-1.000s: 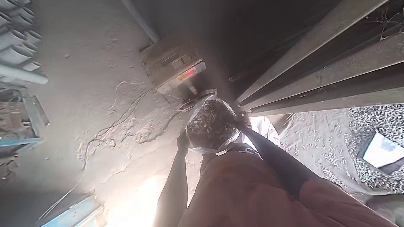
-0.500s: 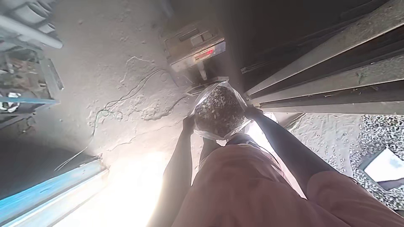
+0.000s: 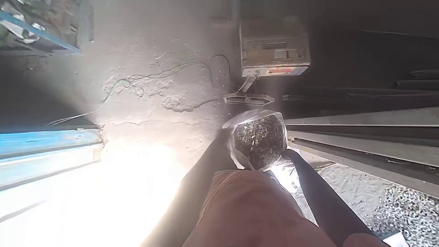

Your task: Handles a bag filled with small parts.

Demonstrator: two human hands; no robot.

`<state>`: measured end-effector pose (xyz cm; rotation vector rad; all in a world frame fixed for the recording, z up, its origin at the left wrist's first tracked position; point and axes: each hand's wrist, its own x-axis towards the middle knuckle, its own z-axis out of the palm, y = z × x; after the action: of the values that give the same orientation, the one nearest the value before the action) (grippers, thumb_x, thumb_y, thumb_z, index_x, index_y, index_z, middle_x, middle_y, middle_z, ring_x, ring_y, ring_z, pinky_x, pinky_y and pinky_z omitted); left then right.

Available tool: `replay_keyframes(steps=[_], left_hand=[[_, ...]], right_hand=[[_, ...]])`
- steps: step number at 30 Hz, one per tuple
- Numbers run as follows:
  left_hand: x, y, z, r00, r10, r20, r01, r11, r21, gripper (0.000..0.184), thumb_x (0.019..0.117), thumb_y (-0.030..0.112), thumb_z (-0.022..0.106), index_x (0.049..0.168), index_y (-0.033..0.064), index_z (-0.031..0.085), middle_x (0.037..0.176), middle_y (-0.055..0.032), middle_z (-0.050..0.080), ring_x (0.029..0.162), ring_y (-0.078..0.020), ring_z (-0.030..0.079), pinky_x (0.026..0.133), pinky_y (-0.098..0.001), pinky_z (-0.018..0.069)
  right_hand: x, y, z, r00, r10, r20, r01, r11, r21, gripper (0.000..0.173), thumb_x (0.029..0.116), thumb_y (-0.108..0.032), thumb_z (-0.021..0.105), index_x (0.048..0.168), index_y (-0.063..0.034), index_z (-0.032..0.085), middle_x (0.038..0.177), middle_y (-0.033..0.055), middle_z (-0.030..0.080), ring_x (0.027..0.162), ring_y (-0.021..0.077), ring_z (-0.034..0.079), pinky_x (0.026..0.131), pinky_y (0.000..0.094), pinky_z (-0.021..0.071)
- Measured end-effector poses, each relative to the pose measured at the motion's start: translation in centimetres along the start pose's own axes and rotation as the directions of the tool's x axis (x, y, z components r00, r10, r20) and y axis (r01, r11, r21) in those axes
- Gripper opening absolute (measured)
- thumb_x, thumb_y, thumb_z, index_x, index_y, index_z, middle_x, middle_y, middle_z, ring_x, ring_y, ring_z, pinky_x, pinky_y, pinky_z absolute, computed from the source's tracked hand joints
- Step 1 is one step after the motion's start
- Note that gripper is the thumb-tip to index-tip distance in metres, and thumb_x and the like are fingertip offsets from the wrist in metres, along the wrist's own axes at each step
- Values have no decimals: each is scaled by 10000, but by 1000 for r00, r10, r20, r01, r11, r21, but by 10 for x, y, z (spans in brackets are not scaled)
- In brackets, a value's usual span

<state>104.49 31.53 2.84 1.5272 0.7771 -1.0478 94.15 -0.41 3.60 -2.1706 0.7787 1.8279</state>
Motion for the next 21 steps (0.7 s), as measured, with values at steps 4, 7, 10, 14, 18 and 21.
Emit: replay_keyframes(steps=[4,7,10,14,18,21], left_hand=[[7,15,16,997,-70,-41,65,992,-112,322,1105,144,401,1295,-61,559,1225,-244,589,987,-305,641,830,-446,563],[9,13,16,997,-81,6,81,996,31,305,1068,145,497,1242,-71,623,1284,-255,619,1167,-339,630,979,-495,524],[4,21,-1,987,-99,123,90,993,80,297,1046,175,548,1232,-38,639,1260,-224,627,1129,-321,626,949,-502,513],[13,8,-29,955,-49,292,93,986,-137,217,1038,118,549,1186,-16,633,1038,-127,625,880,-195,623,810,-376,550],[15,-11,-54,904,106,415,-67,992,-108,169,1006,17,520,1150,-1,607,928,-73,582,786,-155,595,747,-346,552],[-5,-2,-73,925,142,353,-239,939,246,318,1035,69,507,1322,-14,615,1277,-241,631,1160,-338,624,988,-533,490]], right_hand=[[5,-17,0,985,162,-65,-159,986,42,411,979,-239,646,1293,27,632,1327,244,628,1236,365,609,1011,576,482],[-4,-32,1,970,234,-69,-234,972,9,431,1006,-229,617,1364,9,580,1374,235,595,1261,351,596,1026,545,492],[-9,-40,3,965,250,-74,-253,967,-36,418,1038,-244,579,1366,14,582,1371,236,599,1252,340,603,1031,526,490],[-8,-49,10,969,241,-48,-246,952,-183,385,1042,-219,568,1341,22,596,1347,228,612,1231,322,608,1020,500,492],[-18,-60,18,975,221,-34,-221,932,-287,387,1051,-218,557,1350,26,595,1369,225,606,1259,322,594,1053,492,470],[-20,-57,26,975,218,-47,-223,953,-207,381,1059,-234,554,1345,12,600,1343,223,615,1218,321,611,1023,495,489]])
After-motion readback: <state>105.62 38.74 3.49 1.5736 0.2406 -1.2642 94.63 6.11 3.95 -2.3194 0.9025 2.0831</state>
